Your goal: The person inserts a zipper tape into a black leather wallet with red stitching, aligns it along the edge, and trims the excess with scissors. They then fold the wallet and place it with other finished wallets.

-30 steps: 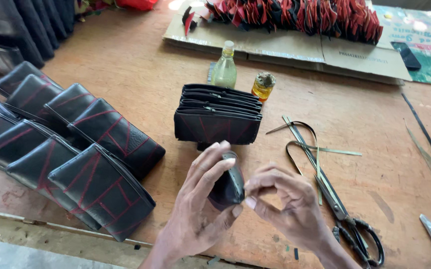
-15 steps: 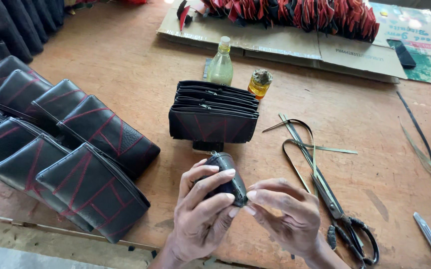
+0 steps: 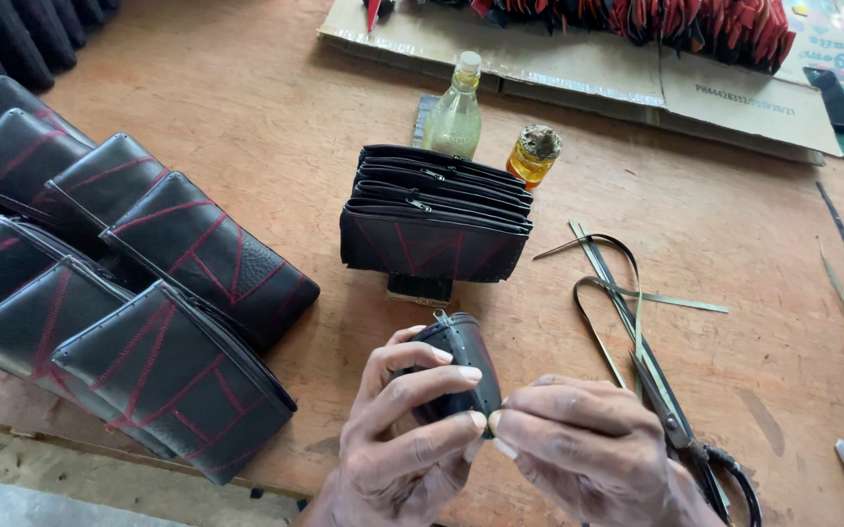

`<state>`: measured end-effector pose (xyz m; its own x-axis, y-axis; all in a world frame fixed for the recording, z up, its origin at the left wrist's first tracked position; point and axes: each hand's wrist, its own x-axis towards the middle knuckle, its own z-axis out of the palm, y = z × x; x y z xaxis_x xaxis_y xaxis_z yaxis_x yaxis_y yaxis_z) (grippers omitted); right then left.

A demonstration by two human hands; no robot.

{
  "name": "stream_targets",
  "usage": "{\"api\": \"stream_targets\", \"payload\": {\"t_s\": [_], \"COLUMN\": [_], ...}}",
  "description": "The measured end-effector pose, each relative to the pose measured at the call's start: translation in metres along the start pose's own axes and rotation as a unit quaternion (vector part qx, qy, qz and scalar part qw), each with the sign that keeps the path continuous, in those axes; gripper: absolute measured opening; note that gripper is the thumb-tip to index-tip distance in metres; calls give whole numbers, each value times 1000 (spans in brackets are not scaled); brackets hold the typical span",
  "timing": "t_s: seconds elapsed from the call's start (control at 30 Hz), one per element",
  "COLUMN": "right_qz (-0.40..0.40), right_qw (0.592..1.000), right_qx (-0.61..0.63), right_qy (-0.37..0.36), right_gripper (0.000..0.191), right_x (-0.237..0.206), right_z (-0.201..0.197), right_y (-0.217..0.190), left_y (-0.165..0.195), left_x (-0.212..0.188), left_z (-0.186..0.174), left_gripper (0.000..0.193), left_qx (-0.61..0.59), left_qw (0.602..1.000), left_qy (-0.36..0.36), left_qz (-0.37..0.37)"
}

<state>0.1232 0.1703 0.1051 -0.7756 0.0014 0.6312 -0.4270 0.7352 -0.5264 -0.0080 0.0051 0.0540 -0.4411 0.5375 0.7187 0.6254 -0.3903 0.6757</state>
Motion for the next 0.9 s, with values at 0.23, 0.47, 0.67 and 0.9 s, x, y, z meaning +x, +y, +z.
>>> {"api": "stream_targets", "payload": {"t_s": [0.23,0.47,0.67,0.9], "right_qz": [126,231,336,286], "right_qw": [990,964,921,905], "right_qx": [25,69,-101,-311], "right_qy": [-51,115,170,-49], "right_gripper": [28,25,16,14], "right_x": [4,-14,-52,-83], "right_z": [-8,-18,-67,-73], "right_y": [-6,-13,21,94], "left_y": [2,4,3,-6], "left_x": [10,17,34,35], "left_z": [-7,-16,-12,-10], "left_gripper": [30,29,44,34], "left_qx": [-30,38,204,148], "left_qw": [998,998,979,985], "left_qy": [-27,5,-25,38], "left_qz": [-43,-51,9,-80]}}
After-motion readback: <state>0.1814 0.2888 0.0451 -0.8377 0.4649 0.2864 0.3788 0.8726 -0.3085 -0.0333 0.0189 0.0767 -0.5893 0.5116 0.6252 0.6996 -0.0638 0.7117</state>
